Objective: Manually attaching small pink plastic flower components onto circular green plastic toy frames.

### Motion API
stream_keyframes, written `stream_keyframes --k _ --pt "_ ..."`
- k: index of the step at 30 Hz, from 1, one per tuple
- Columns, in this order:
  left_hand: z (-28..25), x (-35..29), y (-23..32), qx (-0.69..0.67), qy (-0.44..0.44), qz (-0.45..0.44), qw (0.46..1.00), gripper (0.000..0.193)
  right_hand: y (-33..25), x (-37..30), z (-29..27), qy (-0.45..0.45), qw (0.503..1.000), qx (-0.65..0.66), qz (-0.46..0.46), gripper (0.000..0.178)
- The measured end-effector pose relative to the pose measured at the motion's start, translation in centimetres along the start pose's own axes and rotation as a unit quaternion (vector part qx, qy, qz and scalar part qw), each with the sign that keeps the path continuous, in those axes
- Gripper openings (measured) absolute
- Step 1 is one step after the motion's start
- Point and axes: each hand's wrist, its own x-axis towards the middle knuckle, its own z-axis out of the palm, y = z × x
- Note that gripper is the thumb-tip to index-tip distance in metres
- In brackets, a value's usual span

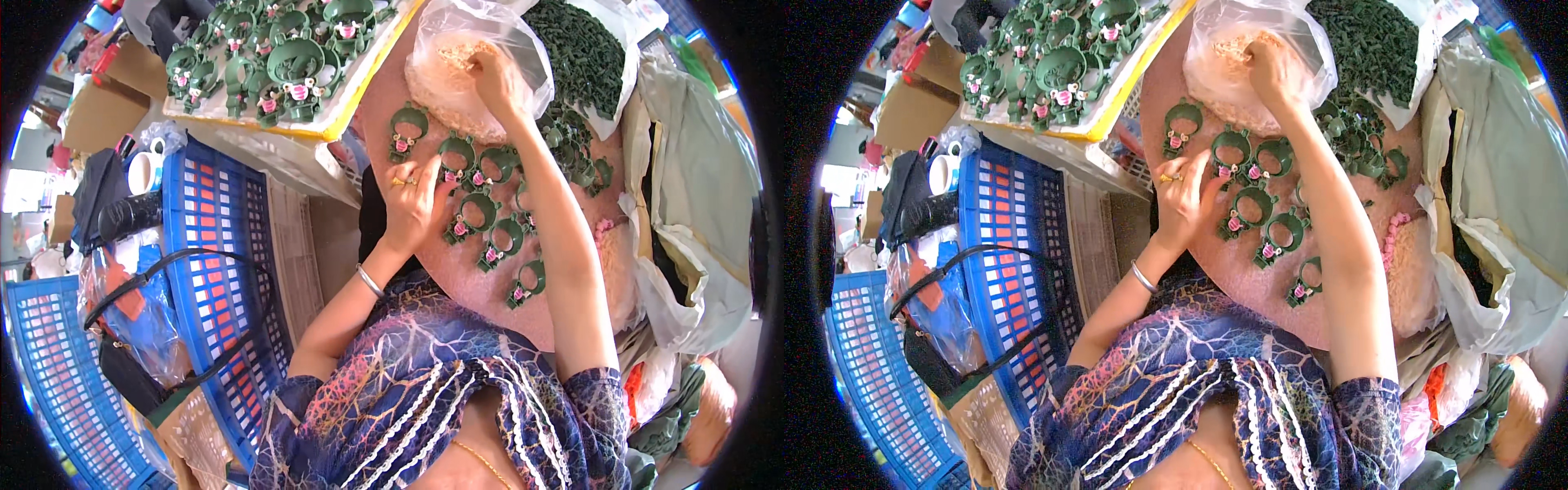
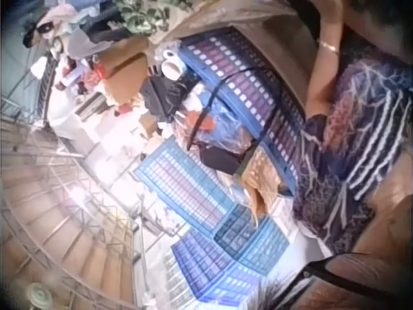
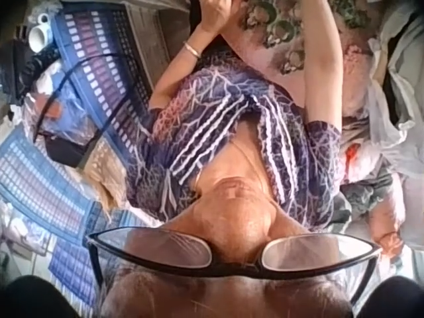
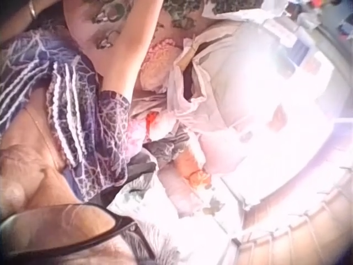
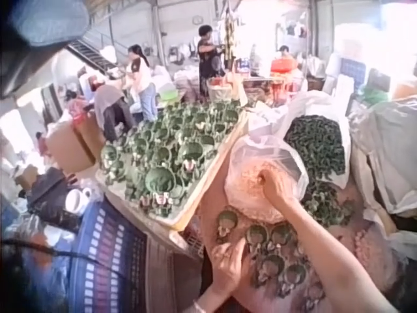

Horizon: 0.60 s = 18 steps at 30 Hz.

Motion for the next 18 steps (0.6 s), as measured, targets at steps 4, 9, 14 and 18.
stream_keyframes --k 4,9,14,18 --pt "-0.1 0.1 0.4 -0.024 -0.034 -0.017 0.999 0.063 -0.4 -1.5 -2.4 0.147 0.979 0.07 -0.119 0.017" --pt "-0.6 -0.1 1.0 0.008 -0.033 -0.038 0.999 0.067 -5.4 -8.4 -7.0 0.035 0.959 0.281 -0.015 0.015" --pt "0.2 0.1 1.1 -0.019 -0.044 -0.062 0.997 0.062 -4.2 -13.6 -5.3 -0.061 0.955 0.287 -0.035 0.021" --pt "0.5 0.0 0.5 -0.089 -0.016 -0.081 0.993 0.058 -4.7 -15.0 -3.9 -0.008 0.966 0.244 -0.089 0.017"
